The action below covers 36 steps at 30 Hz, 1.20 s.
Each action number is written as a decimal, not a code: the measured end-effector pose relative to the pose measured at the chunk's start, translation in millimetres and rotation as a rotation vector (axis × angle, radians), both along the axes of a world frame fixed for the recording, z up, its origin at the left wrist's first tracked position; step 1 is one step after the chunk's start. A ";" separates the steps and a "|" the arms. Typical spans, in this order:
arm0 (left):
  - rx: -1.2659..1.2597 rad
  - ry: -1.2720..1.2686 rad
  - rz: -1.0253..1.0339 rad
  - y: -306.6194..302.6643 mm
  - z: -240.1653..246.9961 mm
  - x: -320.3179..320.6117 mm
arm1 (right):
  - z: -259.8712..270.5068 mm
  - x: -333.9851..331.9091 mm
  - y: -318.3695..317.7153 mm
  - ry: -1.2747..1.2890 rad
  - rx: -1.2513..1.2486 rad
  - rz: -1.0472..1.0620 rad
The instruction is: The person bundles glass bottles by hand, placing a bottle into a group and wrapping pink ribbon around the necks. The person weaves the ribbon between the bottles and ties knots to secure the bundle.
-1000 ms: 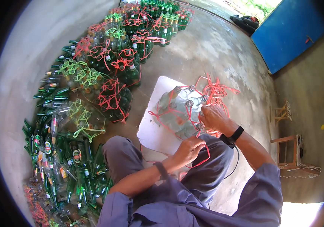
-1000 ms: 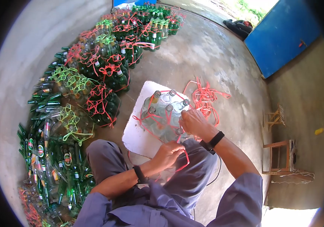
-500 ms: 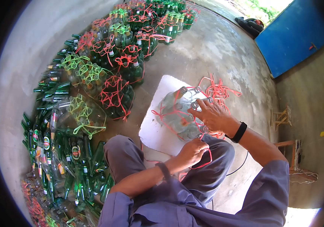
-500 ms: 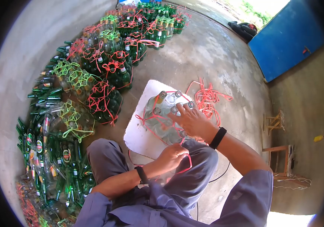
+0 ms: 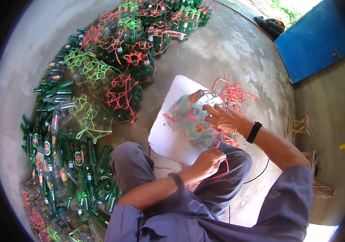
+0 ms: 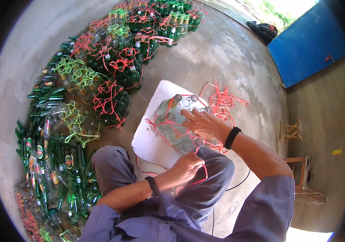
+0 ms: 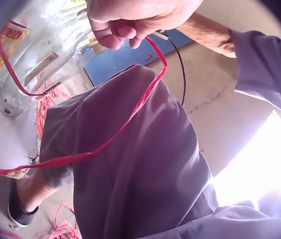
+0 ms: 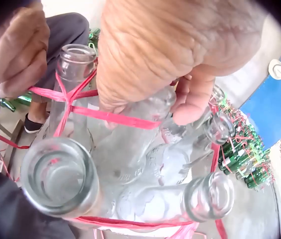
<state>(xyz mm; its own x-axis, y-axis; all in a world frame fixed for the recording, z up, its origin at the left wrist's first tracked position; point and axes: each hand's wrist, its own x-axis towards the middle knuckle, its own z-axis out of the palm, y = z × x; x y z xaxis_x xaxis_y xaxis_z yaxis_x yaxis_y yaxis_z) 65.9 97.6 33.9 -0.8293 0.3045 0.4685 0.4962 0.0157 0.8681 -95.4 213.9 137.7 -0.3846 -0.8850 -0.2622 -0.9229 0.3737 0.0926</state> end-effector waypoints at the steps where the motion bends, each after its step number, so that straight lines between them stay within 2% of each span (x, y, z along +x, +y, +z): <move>1: 0.001 -0.002 0.004 1.3 -0.2 -0.5 | -1.3 0.0 -0.4 -0.002 0.001 0.004; 3: 0.037 -0.048 0.003 3.7 0.5 -1.1 | -3.5 1.0 -0.6 -0.059 0.041 -0.110; 7: 0.029 -0.094 0.007 3.9 5.3 0.4 | -6.4 5.3 5.9 0.017 -0.039 -0.093; 9: 0.058 -0.161 0.014 2.4 7.5 -0.1 | -11.7 5.9 7.1 0.041 -0.151 -0.133; 13: 0.080 -0.211 0.011 -0.5 9.5 -4.8 | -17.5 2.7 4.1 -0.004 -0.180 -0.216; 19: 0.118 -0.220 0.079 -13.8 22.8 -4.2 | -13.0 3.8 -15.8 -0.126 -0.250 -0.452; 21: 0.152 -0.253 0.124 -20.8 26.3 -4.4 | -14.7 7.5 -27.9 -0.007 -0.244 -0.578; 25: 0.222 -0.334 0.152 -25.4 21.7 -8.5 | -17.4 13.5 -35.0 0.017 -0.259 -0.685; 27: 0.194 -0.273 0.141 -29.1 21.8 -10.2 | -21.7 15.0 -30.0 0.015 -0.299 -0.746; 31: 0.154 -0.217 0.096 -36.2 15.9 -5.1 | -16.8 17.3 -20.4 0.002 -0.343 -0.702; 33: 0.111 -0.175 0.080 -39.4 11.4 -1.9 | -4.9 17.6 -16.7 -0.152 -0.322 -0.616; 34: 0.064 -0.139 0.073 -40.9 9.3 -0.3 | -4.2 15.7 -14.6 -0.147 -0.323 -0.620; 36: 0.071 -0.153 0.069 -41.8 6.5 2.4 | -3.4 11.7 -12.9 -0.165 -0.220 -0.536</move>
